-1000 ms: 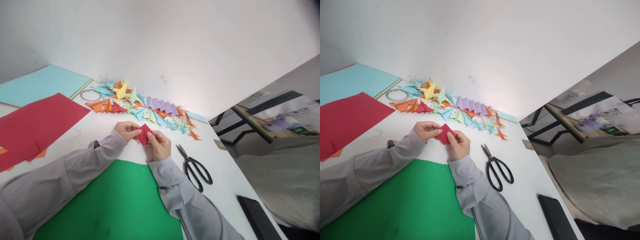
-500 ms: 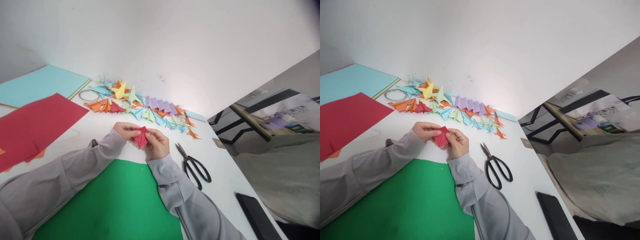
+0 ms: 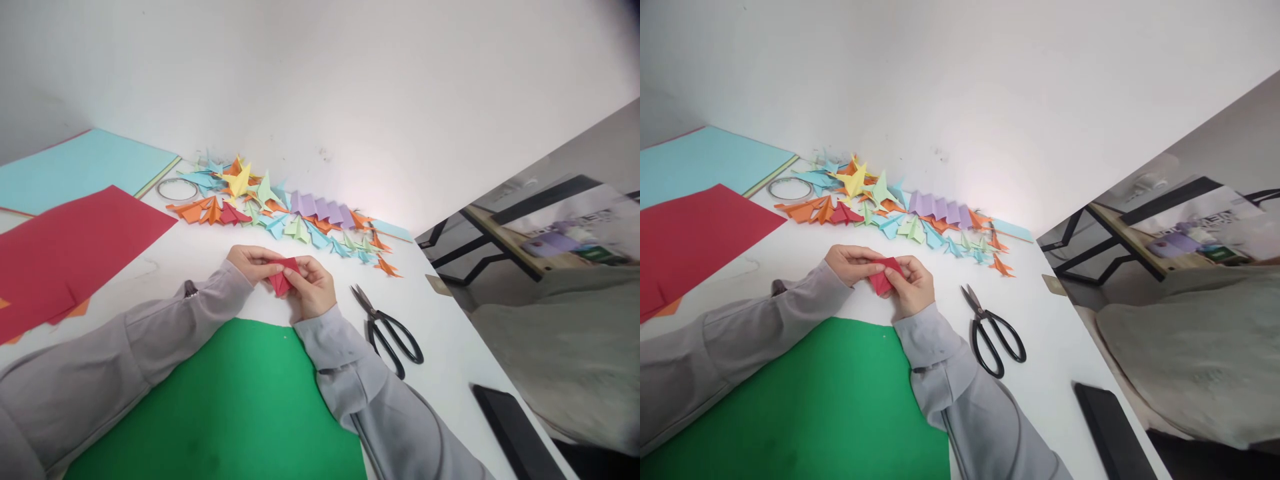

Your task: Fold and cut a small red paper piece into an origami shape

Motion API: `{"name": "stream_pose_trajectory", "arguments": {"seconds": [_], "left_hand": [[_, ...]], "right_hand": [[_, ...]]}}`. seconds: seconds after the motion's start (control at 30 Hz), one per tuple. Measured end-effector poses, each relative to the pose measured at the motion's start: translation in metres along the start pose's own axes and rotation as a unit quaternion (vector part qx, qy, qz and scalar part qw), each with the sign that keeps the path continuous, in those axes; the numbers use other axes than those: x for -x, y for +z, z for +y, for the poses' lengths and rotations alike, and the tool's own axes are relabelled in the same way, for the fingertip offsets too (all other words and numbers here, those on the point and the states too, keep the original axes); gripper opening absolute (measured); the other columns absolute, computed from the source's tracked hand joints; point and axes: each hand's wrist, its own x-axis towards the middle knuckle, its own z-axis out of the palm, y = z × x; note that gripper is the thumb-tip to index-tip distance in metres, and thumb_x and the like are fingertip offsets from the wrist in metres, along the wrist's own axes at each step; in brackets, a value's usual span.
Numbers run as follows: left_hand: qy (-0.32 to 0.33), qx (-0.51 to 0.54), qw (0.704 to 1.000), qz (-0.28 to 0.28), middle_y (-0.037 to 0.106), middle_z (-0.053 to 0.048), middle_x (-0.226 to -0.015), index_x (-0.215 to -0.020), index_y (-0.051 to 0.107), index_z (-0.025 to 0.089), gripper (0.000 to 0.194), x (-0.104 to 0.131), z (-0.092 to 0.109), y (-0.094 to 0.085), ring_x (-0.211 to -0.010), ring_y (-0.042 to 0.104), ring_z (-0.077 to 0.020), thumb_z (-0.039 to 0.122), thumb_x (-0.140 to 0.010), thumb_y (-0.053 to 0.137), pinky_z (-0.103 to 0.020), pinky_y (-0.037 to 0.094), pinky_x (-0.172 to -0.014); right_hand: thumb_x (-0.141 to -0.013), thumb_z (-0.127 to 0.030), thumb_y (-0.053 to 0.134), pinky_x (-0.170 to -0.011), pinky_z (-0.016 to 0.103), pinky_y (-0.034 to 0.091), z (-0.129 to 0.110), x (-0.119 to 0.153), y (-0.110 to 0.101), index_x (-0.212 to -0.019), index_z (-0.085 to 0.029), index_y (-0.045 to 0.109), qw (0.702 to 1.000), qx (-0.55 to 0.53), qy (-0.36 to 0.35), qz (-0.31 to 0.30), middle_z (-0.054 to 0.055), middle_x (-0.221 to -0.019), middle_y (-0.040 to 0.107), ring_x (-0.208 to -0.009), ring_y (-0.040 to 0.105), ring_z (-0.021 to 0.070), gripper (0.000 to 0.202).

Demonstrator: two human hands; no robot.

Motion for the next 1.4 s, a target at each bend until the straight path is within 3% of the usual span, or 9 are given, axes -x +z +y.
{"name": "stream_pose_trajectory", "arguments": {"seconds": [0.33, 0.73, 1.03, 1.4], "left_hand": [[0.001, 0.017, 1.000, 0.001, 0.068, 0.000, -0.057, -0.060, 0.071, 0.014, 0.015, -0.003, -0.002, -0.002, -0.051, 0.060, -0.0087, 0.013, -0.046, 0.076, -0.020, 0.051, -0.054], [-0.018, -0.007, 1.000, 0.011, 0.062, 0.003, -0.046, -0.060, 0.065, 0.011, 0.017, 0.001, 0.003, 0.000, -0.042, 0.053, -0.0056, 0.012, -0.047, 0.076, -0.017, 0.044, -0.044], [-0.040, 0.052, 0.998, -0.023, 0.066, -0.001, -0.055, -0.066, 0.070, 0.012, 0.021, -0.007, -0.005, -0.008, -0.053, 0.061, -0.0128, 0.017, -0.047, 0.077, -0.028, 0.052, -0.057], [-0.104, 0.134, 0.984, -0.046, 0.069, -0.007, -0.063, -0.068, 0.071, 0.010, 0.015, -0.010, 0.001, -0.012, -0.062, 0.065, -0.0186, 0.005, -0.054, 0.070, -0.037, 0.053, -0.065]], "right_hand": [[-0.061, -0.033, 0.074, -0.032, 0.020, 0.046, -0.002, 0.000, 0.000, -0.072, -0.018, 0.061, 1.000, -0.007, 0.009, 0.002, -0.003, -0.049, 0.065, -0.035, 0.056, 0.0111, 0.023], [-0.056, -0.034, 0.077, -0.033, 0.021, 0.047, -0.003, 0.000, 0.001, -0.070, -0.016, 0.062, 0.999, 0.003, 0.026, 0.019, -0.002, -0.047, 0.064, -0.035, 0.056, 0.0117, 0.027], [-0.058, -0.030, 0.076, -0.035, 0.021, 0.048, -0.008, 0.000, 0.002, -0.068, -0.015, 0.062, 0.999, -0.028, 0.040, 0.023, -0.002, -0.049, 0.066, -0.036, 0.056, 0.0108, 0.023], [-0.062, -0.027, 0.069, -0.035, 0.023, 0.047, -0.010, 0.000, 0.001, -0.073, -0.015, 0.064, 0.998, -0.041, 0.039, 0.025, -0.001, -0.052, 0.066, -0.037, 0.057, 0.0120, 0.018]]}}
